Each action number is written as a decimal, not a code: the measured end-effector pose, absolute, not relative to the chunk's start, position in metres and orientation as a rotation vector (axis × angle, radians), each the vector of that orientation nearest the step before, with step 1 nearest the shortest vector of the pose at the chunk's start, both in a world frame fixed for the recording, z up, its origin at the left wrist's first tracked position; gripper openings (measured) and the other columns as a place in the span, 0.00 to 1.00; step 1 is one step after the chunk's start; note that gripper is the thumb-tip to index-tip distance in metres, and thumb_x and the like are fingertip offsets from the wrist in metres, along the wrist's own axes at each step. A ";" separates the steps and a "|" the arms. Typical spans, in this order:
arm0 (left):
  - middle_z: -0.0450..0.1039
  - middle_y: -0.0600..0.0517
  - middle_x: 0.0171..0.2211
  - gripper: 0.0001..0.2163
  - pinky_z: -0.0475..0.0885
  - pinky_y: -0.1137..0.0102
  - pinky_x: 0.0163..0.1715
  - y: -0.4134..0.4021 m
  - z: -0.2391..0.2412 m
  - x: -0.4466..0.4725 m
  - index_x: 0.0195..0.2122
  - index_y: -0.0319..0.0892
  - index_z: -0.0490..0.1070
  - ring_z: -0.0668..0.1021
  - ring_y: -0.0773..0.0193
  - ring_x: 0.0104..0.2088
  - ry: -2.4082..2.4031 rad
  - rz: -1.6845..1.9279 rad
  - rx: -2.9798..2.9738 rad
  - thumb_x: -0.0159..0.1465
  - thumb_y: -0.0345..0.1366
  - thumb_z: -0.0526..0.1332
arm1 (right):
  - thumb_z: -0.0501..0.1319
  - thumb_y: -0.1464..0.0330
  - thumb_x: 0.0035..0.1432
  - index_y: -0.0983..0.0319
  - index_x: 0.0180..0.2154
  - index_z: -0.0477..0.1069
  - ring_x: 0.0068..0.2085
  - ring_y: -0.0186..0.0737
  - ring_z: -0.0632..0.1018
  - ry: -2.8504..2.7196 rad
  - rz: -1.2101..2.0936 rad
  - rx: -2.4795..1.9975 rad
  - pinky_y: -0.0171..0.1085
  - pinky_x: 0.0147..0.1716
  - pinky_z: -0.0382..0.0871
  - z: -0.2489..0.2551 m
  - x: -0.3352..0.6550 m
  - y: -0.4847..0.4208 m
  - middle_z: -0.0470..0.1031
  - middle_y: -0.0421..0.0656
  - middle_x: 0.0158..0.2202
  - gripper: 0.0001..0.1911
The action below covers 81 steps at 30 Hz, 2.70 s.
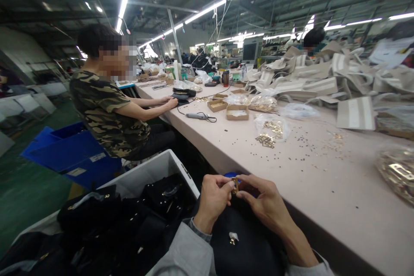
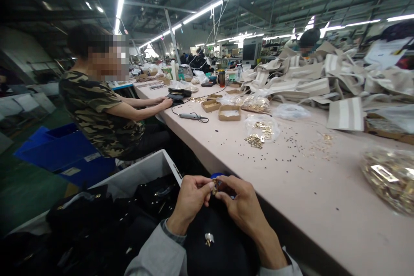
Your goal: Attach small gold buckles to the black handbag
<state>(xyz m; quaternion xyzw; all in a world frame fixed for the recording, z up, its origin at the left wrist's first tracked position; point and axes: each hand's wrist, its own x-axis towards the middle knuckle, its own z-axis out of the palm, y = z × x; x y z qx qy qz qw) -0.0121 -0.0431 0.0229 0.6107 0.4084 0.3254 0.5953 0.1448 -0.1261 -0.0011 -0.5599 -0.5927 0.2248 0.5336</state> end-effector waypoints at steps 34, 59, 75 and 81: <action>0.84 0.45 0.27 0.09 0.74 0.70 0.29 -0.050 0.021 0.009 0.29 0.37 0.84 0.82 0.60 0.28 1.014 0.914 1.437 0.57 0.38 0.70 | 0.57 0.67 0.71 0.62 0.32 0.73 0.37 0.47 0.72 -1.375 -0.153 -1.706 0.46 0.38 0.63 -0.002 0.102 -0.131 0.72 0.46 0.34 0.14; 0.83 0.47 0.29 0.11 0.72 0.69 0.32 -0.061 0.021 0.006 0.32 0.41 0.84 0.81 0.61 0.30 0.988 0.877 1.606 0.64 0.42 0.68 | 0.75 0.62 0.60 0.68 0.44 0.82 0.29 0.34 0.77 -1.387 1.360 -0.739 0.30 0.30 0.70 -0.001 0.210 -0.078 0.81 0.46 0.34 0.16; 0.75 0.45 0.34 0.09 0.76 0.68 0.31 -0.086 0.001 0.017 0.47 0.38 0.75 0.79 0.60 0.34 0.861 1.321 2.492 0.69 0.23 0.58 | 0.76 0.63 0.59 0.68 0.43 0.83 0.29 0.34 0.77 -1.356 1.356 -0.680 0.31 0.31 0.71 0.005 0.216 -0.080 0.80 0.47 0.36 0.16; 0.75 0.40 0.35 0.11 0.76 0.66 0.28 -0.090 -0.003 0.018 0.49 0.31 0.74 0.79 0.58 0.31 0.950 1.362 2.707 0.67 0.20 0.58 | 0.75 0.61 0.60 0.68 0.43 0.83 0.30 0.34 0.76 -1.366 1.337 -0.692 0.32 0.32 0.71 0.007 0.212 -0.080 0.79 0.47 0.36 0.17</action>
